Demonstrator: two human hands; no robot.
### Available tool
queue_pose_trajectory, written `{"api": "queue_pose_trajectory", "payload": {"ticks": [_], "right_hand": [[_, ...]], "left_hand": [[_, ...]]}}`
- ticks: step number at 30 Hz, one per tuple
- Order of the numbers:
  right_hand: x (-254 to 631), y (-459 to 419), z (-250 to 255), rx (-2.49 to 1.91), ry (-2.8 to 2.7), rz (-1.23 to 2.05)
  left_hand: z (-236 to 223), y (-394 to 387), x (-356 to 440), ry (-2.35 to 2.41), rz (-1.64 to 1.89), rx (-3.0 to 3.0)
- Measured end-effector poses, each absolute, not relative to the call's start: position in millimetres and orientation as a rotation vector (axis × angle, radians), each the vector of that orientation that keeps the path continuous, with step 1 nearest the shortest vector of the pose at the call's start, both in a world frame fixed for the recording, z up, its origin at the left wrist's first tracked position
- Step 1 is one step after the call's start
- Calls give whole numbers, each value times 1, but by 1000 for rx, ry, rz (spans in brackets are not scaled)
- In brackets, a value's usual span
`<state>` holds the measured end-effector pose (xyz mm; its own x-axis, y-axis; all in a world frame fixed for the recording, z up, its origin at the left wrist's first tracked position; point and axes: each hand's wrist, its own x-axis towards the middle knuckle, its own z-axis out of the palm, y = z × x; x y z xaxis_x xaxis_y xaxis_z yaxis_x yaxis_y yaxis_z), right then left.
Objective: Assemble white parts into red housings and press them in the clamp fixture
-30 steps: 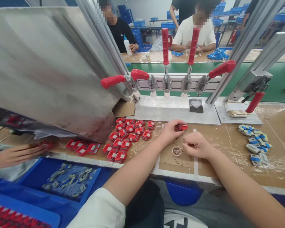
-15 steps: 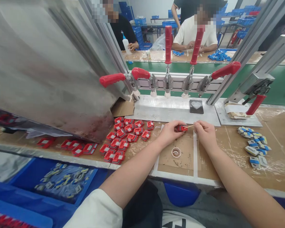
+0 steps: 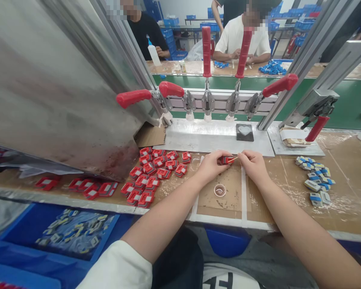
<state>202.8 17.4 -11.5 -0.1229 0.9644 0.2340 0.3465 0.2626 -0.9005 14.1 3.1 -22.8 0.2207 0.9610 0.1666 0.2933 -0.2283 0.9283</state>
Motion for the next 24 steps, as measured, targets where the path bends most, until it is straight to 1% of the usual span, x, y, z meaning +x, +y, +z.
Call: {"api": "queue_pose_trajectory", "payload": {"ticks": [6,9,11,14,16,17,19,21,23,24], "right_hand": [[206,16,-11,-1271,-1704,645],[207,14,-7,-1247,-1755,476],[209,12,-3,-1190,-1761,434],[209,3,3,-951,-1872,595],[205,-6,5,-729,-2090,747],[202,-12,6,-647,-2216,771],[193,-22,9,-593,-2444,671],[190,-27,11,-664,-2590,455],[203,-25,15,-828,-2620,299],[217,-22,17,-976,-2564,246]], "left_hand": [[-23,3,14,1201,1044,1711],[-24,4,14,1193,1042,1698],[-25,4,14,1205,1027,1693],[-25,6,14,1247,1000,1643],[-25,6,13,1254,1001,1606],[-25,7,12,1247,1007,1596],[-25,8,10,1228,1030,1585],[-26,11,8,1214,1050,1575],[-25,13,7,1180,1075,1550],[-24,14,6,1156,1088,1528]]}}
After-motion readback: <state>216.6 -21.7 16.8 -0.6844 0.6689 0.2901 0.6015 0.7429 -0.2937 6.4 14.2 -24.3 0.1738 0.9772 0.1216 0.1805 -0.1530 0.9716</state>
